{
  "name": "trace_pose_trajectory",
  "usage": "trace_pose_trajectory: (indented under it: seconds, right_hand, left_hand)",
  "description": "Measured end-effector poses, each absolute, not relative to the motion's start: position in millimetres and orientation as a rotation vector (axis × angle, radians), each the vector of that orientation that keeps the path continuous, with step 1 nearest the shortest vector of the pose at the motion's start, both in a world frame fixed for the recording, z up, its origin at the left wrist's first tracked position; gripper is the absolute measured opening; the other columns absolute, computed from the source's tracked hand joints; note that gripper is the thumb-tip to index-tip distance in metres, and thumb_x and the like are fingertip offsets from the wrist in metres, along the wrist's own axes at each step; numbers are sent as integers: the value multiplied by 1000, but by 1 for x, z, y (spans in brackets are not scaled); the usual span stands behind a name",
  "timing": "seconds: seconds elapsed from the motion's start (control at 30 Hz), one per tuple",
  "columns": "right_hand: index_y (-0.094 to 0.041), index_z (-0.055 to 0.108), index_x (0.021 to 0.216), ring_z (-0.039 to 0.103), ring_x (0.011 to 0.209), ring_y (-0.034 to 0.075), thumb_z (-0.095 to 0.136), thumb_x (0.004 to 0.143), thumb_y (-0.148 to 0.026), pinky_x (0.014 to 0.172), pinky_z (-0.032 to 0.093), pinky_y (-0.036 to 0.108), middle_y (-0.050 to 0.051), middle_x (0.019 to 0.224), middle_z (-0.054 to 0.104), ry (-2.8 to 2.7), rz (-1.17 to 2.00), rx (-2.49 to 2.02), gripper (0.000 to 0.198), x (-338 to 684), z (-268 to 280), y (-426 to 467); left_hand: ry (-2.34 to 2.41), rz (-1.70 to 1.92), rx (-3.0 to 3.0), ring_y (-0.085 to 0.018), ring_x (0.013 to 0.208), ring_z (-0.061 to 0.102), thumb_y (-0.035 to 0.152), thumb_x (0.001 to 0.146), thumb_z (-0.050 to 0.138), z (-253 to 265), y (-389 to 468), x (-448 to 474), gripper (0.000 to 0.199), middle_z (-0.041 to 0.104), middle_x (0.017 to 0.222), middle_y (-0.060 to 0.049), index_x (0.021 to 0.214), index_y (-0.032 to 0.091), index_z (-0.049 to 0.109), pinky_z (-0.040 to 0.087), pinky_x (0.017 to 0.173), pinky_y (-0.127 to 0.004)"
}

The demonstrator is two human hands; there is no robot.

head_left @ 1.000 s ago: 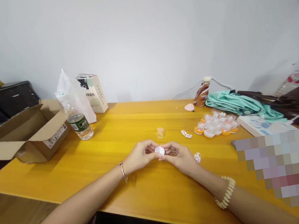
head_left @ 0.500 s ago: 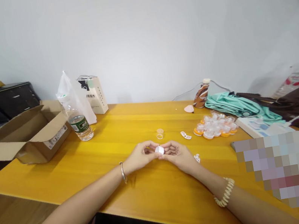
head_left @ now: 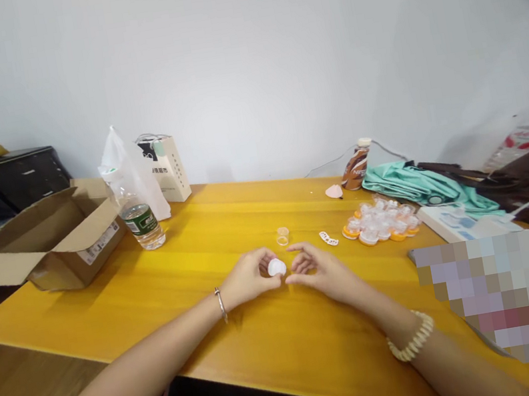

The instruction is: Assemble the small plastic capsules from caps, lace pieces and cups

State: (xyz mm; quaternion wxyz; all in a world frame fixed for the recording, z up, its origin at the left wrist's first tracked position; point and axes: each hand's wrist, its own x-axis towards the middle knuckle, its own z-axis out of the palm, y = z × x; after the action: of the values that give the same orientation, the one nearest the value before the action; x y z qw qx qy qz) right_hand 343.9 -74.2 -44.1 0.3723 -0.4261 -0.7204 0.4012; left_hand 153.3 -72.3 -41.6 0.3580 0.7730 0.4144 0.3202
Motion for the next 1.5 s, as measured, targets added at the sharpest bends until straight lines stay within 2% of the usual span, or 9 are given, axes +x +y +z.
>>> trace_pose_trajectory:
  seconds: [0.07, 0.2, 0.4, 0.5, 0.63, 0.8, 1.03, 1.3, 1.5]
  right_hand:
    - [-19, 53, 87, 54, 62, 13, 61, 67, -46, 61, 43, 27, 0, 70, 57, -1872, 792, -1302, 34, 364, -34, -67]
    - [-18, 51, 66, 50, 56, 14, 51, 71, -53, 50, 35, 25, 1, 60, 56, -1978, 476, -1759, 35, 404, -18, -58]
    - [-20, 47, 73, 52, 50, 13, 71, 53, -41, 42, 32, 22, -1, 60, 56, -2184, 877, -1908, 37, 414, -17, -68]
    - [-20, 43, 72, 53, 44, 11, 68, 57, -28, 39, 35, 21, -3, 63, 53, -2152, 1105, -1802, 30, 408, -22, -71]
    - [-20, 43, 71, 52, 41, 9, 65, 60, -25, 38, 36, 19, -5, 63, 52, -2113, 1193, -1654, 26, 401, -29, -70]
    - [-20, 45, 71, 51, 40, 9, 57, 70, -29, 38, 37, 20, -5, 56, 51, -2135, 1220, -1522, 15, 392, -31, -70]
    - [-20, 45, 71, 53, 41, 10, 58, 71, -31, 37, 36, 20, -3, 58, 55, -2134, 1196, -1619, 17, 392, -30, -71]
    - [-19, 46, 72, 53, 41, 9, 57, 72, -29, 37, 37, 19, -4, 58, 54, -2181, 1279, -1511, 15, 388, -31, -74]
    - [-18, 49, 75, 54, 42, 8, 59, 70, -32, 39, 39, 18, -5, 59, 55, -2083, 1493, -1333, 18, 377, -32, -78]
  left_hand:
    - [1104, 774, 2197, -12, 68, 53, 22, 64, 61, -39, -76, 152, 23, 58, 78, -1, 86, 16, 56, 42, 63, -22]
    - [1117, 687, 2417, -14, 73, 52, 23, 67, 57, -37, -80, 153, 19, 56, 80, -2, 85, 17, 57, 41, 68, -24]
    - [1139, 654, 2440, -17, 80, 52, 37, 74, 55, -38, -81, 154, 30, 53, 88, -4, 96, 18, 54, 41, 75, -28]
    - [1152, 822, 2433, -19, 92, 49, 42, 77, 53, -34, -79, 156, 40, 50, 100, -6, 109, 19, 48, 40, 83, -31]
    - [1025, 926, 2575, -20, 100, 47, 32, 83, 46, -27, -67, 171, 31, 51, 104, -8, 111, 19, 47, 35, 91, -34]
    - [811, 616, 2872, -22, 105, 47, 17, 82, 42, -29, -33, 222, 31, 54, 109, -13, 112, 13, 49, 35, 93, -35]
    - [710, 378, 2821, -19, 125, 33, 13, 85, 39, -43, 16, 273, 39, 34, 136, -14, 124, 12, 42, 26, 102, -33]
    - [623, 168, 2920, -19, 114, 47, 11, 80, 47, -44, -2, 249, 35, 46, 128, -10, 114, 16, 52, 38, 92, -28]
    - [733, 124, 3010, -18, 81, 61, 13, 82, 44, -28, -28, 205, 19, 66, 90, -9, 84, 16, 63, 42, 64, -23]
